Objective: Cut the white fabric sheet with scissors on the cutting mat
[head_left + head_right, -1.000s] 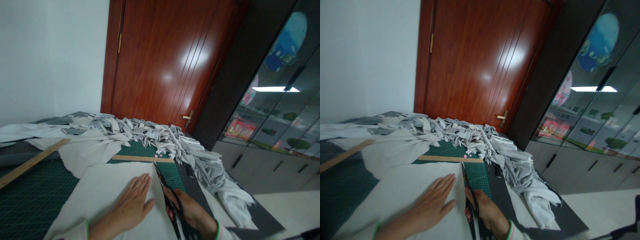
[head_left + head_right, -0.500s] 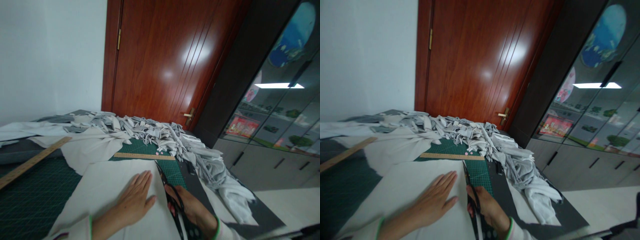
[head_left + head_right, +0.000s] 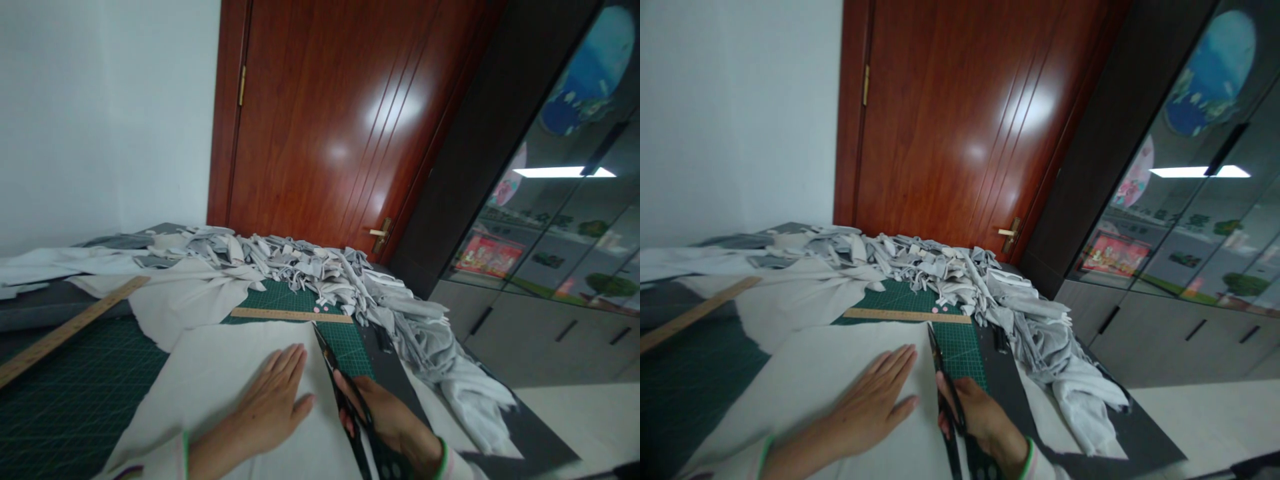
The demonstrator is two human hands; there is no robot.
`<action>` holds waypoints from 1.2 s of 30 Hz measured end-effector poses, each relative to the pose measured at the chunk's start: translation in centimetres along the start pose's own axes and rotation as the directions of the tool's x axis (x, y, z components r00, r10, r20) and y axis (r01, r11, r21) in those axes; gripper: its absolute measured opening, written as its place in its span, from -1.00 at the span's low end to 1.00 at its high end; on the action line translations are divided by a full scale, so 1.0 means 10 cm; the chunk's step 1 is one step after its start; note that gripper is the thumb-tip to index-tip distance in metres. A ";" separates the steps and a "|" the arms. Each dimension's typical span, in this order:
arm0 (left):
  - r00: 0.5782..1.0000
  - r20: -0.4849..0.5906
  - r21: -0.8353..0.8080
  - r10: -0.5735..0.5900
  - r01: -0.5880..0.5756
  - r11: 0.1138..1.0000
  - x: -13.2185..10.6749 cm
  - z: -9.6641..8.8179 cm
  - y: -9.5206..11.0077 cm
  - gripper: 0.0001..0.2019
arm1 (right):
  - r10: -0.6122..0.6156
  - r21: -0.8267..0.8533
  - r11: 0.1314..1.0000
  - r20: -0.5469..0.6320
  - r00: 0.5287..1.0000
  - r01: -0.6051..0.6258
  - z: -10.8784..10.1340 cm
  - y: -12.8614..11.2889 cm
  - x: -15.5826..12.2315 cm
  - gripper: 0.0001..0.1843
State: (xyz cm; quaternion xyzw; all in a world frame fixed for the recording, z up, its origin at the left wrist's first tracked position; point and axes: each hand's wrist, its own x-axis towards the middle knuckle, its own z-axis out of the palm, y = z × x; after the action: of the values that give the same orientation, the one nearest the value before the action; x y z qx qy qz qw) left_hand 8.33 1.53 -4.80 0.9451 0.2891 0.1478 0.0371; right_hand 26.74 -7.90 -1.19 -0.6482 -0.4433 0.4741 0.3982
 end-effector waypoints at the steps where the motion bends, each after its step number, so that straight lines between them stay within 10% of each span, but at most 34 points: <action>1: 1.000 0.004 0.001 -0.002 0.002 1.000 0.00 -0.01 0.00 -0.31 | 0.003 -0.020 1.000 0.007 1.000 -0.003 0.00 -0.01 0.00 -0.24; 36: 1.000 -0.014 0.010 0.009 -0.009 1.000 0.01 0.02 -0.03 -0.27 | -0.027 -0.009 1.000 0.057 0.998 0.028 -0.01 -0.14 0.15 -0.28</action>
State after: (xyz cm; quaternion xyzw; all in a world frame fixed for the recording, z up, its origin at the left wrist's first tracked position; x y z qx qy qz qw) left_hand 8.32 1.85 -5.06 0.9455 0.2858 0.1530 0.0296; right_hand 26.85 -6.05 -0.28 -0.6303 -0.4656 0.4846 0.3887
